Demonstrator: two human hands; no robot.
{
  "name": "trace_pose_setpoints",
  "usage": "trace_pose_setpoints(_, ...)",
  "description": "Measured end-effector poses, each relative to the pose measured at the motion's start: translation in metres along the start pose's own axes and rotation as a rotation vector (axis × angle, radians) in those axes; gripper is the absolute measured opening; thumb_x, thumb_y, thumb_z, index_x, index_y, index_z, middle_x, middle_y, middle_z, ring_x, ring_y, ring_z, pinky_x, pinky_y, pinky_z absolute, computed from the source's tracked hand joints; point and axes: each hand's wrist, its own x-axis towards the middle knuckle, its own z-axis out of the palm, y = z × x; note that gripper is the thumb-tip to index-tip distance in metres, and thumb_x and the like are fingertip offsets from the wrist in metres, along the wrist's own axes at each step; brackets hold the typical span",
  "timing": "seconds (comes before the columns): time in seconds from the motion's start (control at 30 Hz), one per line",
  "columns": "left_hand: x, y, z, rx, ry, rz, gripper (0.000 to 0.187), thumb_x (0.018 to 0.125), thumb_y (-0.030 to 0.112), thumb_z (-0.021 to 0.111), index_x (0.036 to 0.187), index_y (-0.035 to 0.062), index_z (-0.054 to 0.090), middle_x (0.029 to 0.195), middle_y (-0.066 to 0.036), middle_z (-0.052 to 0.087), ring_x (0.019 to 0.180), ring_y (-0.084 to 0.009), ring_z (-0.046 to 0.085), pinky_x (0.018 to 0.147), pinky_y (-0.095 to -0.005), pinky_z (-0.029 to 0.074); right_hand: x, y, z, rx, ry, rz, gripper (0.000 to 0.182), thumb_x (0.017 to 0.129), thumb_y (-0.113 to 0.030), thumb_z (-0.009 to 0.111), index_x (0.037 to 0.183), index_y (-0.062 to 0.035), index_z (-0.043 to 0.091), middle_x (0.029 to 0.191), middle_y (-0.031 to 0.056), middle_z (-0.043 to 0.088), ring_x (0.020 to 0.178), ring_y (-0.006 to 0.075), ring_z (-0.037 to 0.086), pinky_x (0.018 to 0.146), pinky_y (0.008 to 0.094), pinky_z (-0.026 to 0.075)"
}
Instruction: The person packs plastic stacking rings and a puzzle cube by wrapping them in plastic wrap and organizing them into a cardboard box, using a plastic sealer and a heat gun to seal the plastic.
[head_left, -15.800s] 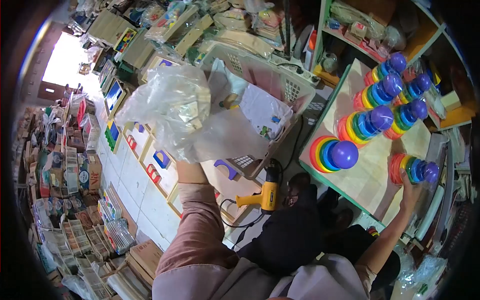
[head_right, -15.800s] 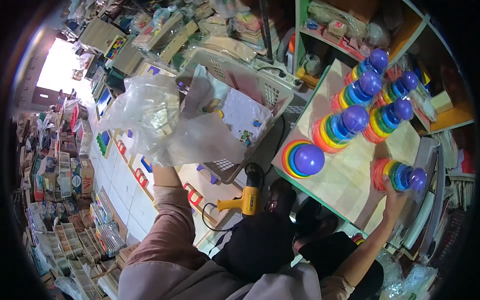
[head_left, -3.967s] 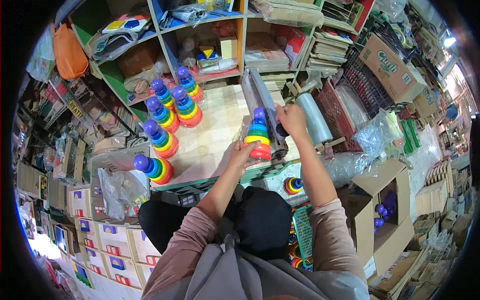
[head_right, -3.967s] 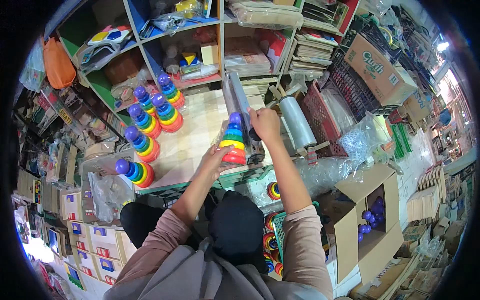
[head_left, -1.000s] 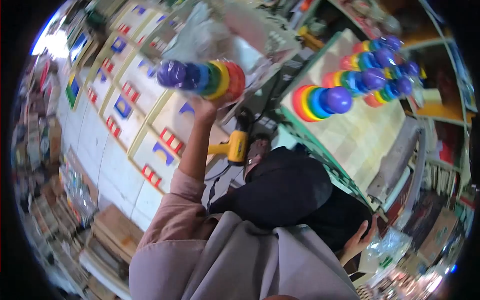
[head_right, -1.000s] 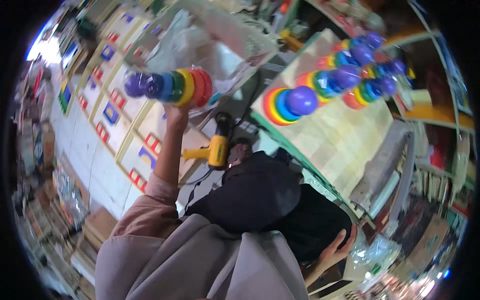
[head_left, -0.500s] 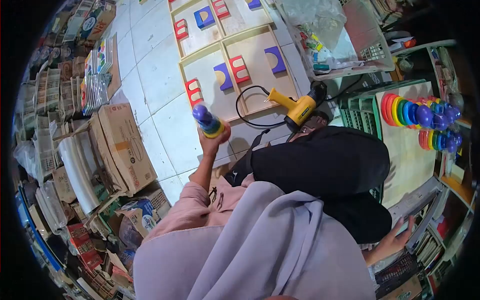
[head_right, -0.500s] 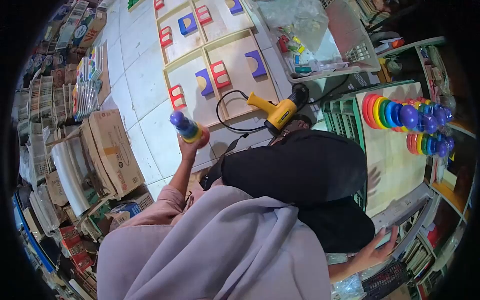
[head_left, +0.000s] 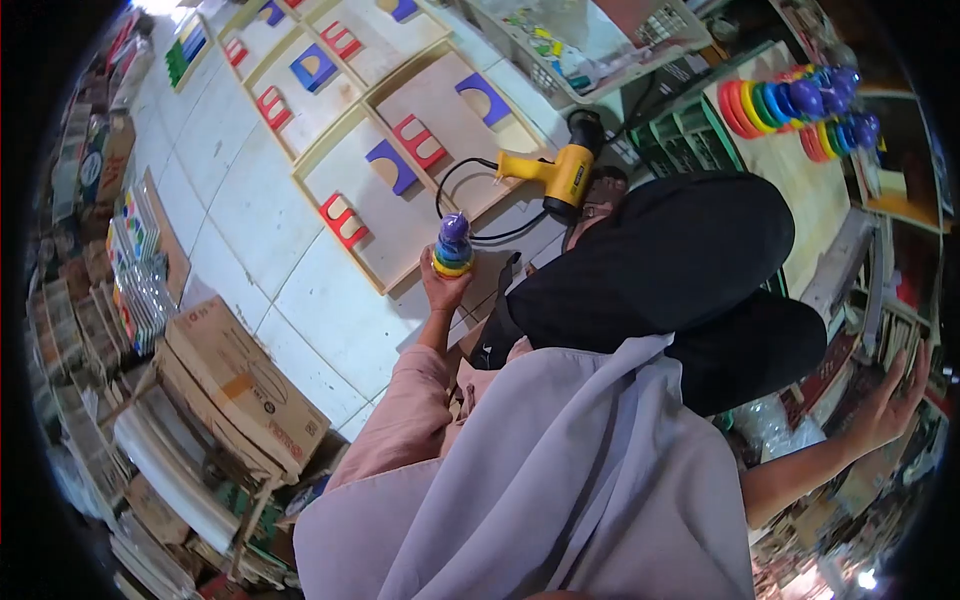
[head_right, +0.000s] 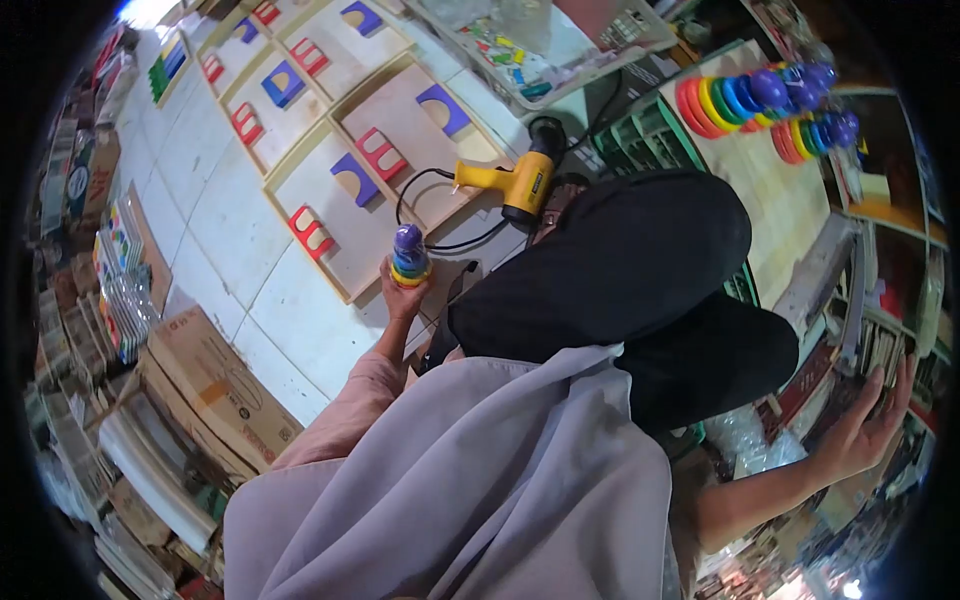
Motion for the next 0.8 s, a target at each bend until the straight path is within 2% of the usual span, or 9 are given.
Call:
trace_pose_setpoints(0.13,-0.008,-0.023,0.008,0.049,-0.008,0.078,0.089,0.053,0.025,0.08,0.126,0.0046,0.034,0.114,-0.015,0.047,0.104,-0.0305,0.048,0.092,-0.0372,0.037,-0.004,-0.003,-0.018,0.027,0.025,-0.056,0.031,0.09,-0.006,0.051,0.119,0.0062,0.049,0.124,0.0135,0.05,0.113,0.0202,0.048,0.095,0.0312,0.04)
trace_pose_setpoints(0.2,-0.017,-0.021,0.004,0.42,0.114,0.13,0.085,0.055,0.027,0.079,0.126,0.0063,0.037,0.115,-0.016,0.048,0.105,-0.0331,0.046,0.094,-0.0408,0.035,-0.007,0.005,-0.025,0.001,0.021,-0.07,0.031,0.091,-0.005,0.051,0.119,0.0065,0.048,0.125,0.014,0.05,0.113,0.0205,0.048,0.095,0.0303,0.041)
trace_pose_setpoints(0.37,-0.016,-0.043,-0.012,0.23,0.022,0.306,0.08,0.057,0.035,0.079,0.123,0.007,0.044,0.116,-0.017,0.05,0.112,-0.0338,0.044,0.098,-0.0418,0.031,-0.023,0.028,-0.034,-0.066,0.06,-0.055,0.029,0.089,-0.005,0.053,0.115,0.0071,0.051,0.123,0.0151,0.051,0.113,0.0214,0.048,0.095,0.031,0.04)
trace_pose_setpoints(0.43,-0.015,-0.029,-0.015,0.413,-0.129,0.036,0.081,0.058,0.04,0.08,0.121,0.0029,0.044,0.118,-0.016,0.049,0.115,-0.0316,0.044,0.098,-0.0395,0.034,-0.029,0.033,-0.042,-0.343,0.058,-0.078,0.027,0.087,-0.004,0.055,0.113,0.0016,0.056,0.121,0.0142,0.053,0.113,0.0213,0.049,0.096,0.0319,0.038)
trace_pose_setpoints(0.47,-0.018,-0.01,-0.024,0.23,-0.173,0.021,0.088,0.058,0.041,0.081,0.125,0.0023,0.04,0.116,-0.016,0.051,0.113,-0.031,0.047,0.098,-0.0377,0.034,-0.034,0.033,-0.039,-0.188,0.107,0.008,0.025,0.086,-0.005,0.057,0.11,-0.0005,0.058,0.12,0.0119,0.054,0.113,0.0208,0.048,0.097,0.0323,0.036)
trace_pose_setpoints(0.5,-0.011,-0.082,-0.023,0.173,-0.089,0.157,0.093,0.057,0.041,0.081,0.128,0.0011,0.037,0.116,-0.016,0.051,0.112,-0.0311,0.048,0.098,-0.0373,0.035,-0.039,0.038,-0.041,-0.111,0.14,0.077,0.026,0.083,-0.007,0.06,0.109,-0.0017,0.059,0.119,0.0116,0.055,0.115,0.0222,0.047,0.097,0.0331,0.035)
trace_pose_setpoints(0.53,-0.011,-0.088,-0.036,0.141,-0.061,0.436,0.077,0.064,0.029,0.077,0.128,0.0056,0.041,0.118,-0.014,0.052,0.108,-0.0244,0.052,0.094,-0.0392,0.04,-0.041,0.036,-0.049,-0.281,0.125,0.044,0.028,0.081,-0.008,0.062,0.108,-0.0025,0.06,0.119,0.0115,0.055,0.115,0.0239,0.047,0.097,0.034,0.035)
trace_pose_setpoints(0.6,-0.007,-0.073,-0.05,0.021,-0.132,0.237,0.058,0.073,0.02,0.068,0.123,0.0032,0.045,0.113,-0.017,0.054,0.105,-0.0246,0.053,0.091,-0.0409,0.042,-0.054,0.052,-0.059,-0.288,0.189,0.083,0.028,0.079,-0.008,0.064,0.107,-0.0035,0.061,0.119,0.011,0.055,0.113,0.0245,0.049,0.096,0.0343,0.035)
trace_pose_setpoints(0.8,0.105,0.044,-0.175,0.644,-0.446,-0.055,0.032,0.071,0.015,0.067,0.096,-0.0004,0.058,0.099,-0.02,0.06,0.09,-0.0252,0.058,0.079,-0.0385,0.045,-0.122,0.104,-0.081,-0.301,0.342,0.366,0.027,0.077,-0.008,0.065,0.103,-0.0023,0.061,0.117,0.0128,0.055,0.109,0.0277,0.051,0.093,0.0368,0.038)
